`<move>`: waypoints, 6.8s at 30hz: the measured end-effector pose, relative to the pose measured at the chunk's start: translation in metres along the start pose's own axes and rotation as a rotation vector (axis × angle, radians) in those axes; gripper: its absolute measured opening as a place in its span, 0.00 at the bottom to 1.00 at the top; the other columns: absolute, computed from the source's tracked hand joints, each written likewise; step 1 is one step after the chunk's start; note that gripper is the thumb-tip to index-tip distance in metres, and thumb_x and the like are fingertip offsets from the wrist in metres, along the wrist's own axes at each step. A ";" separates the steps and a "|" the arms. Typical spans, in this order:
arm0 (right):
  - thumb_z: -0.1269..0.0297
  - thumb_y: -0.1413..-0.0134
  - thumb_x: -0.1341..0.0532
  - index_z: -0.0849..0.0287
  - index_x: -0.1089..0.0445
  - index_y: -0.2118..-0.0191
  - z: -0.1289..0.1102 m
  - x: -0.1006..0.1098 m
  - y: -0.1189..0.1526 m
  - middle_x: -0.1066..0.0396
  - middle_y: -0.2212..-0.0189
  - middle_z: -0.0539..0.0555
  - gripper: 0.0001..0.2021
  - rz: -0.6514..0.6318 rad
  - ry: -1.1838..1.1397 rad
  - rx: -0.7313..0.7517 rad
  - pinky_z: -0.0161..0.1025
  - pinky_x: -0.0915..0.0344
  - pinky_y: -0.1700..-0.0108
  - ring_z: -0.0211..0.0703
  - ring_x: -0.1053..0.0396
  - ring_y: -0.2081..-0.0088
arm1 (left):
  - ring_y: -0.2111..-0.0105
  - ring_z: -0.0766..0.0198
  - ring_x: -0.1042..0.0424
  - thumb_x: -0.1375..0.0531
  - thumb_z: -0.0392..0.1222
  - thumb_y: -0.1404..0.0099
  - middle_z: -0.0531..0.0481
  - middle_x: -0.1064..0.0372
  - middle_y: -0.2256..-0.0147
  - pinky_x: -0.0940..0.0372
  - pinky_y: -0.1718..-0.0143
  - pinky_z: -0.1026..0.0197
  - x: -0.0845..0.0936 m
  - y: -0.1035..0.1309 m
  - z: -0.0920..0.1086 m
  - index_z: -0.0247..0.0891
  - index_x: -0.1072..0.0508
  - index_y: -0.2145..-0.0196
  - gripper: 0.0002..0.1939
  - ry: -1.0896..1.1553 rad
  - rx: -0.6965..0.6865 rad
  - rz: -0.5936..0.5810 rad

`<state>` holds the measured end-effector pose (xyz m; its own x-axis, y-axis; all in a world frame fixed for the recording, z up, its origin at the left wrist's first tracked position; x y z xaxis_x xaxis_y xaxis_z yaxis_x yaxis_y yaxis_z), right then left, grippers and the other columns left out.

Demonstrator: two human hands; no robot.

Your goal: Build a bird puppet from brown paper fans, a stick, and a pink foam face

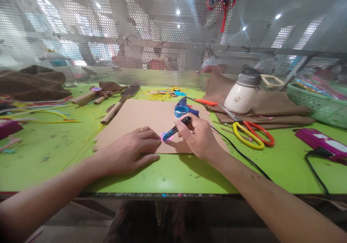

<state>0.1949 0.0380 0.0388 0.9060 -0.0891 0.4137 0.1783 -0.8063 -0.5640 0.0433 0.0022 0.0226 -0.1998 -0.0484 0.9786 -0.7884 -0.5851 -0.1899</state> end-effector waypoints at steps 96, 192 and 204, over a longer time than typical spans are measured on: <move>0.60 0.41 0.41 0.58 0.32 0.72 -0.012 0.047 -0.003 0.34 0.84 0.46 0.10 0.368 -0.080 0.082 0.35 0.38 0.76 0.35 0.37 0.81 | 0.58 0.55 0.34 0.45 0.44 0.31 0.44 0.30 0.60 0.38 0.54 0.53 0.002 0.000 0.001 0.38 0.26 0.61 0.10 0.028 -0.012 0.021; 0.55 0.45 0.40 0.59 0.26 0.67 -0.008 -0.024 -0.018 0.25 0.72 0.53 0.12 -0.369 0.480 0.044 0.37 0.39 0.68 0.41 0.33 0.71 | 0.59 0.56 0.33 0.45 0.46 0.31 0.44 0.30 0.62 0.38 0.55 0.55 0.001 0.004 0.000 0.36 0.27 0.67 0.12 -0.035 0.001 0.035; 0.60 0.48 0.38 0.64 0.30 0.46 -0.014 -0.054 -0.011 0.26 0.51 0.59 0.23 -0.630 0.650 0.042 0.41 0.39 0.50 0.51 0.31 0.51 | 0.58 0.56 0.32 0.46 0.45 0.31 0.43 0.31 0.60 0.37 0.55 0.56 0.002 0.005 -0.004 0.36 0.25 0.63 0.13 0.004 0.035 0.036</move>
<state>0.1389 0.0438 0.0330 0.2427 0.0386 0.9693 0.5930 -0.7967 -0.1167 0.0367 0.0030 0.0235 -0.2296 -0.0668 0.9710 -0.7598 -0.6112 -0.2217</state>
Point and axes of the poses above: each hand's wrist, its own y-axis away from the middle knuckle, its own x-axis out of the back of the hand, z = x × y, the point moved 8 cm from there along -y, towards the middle knuckle
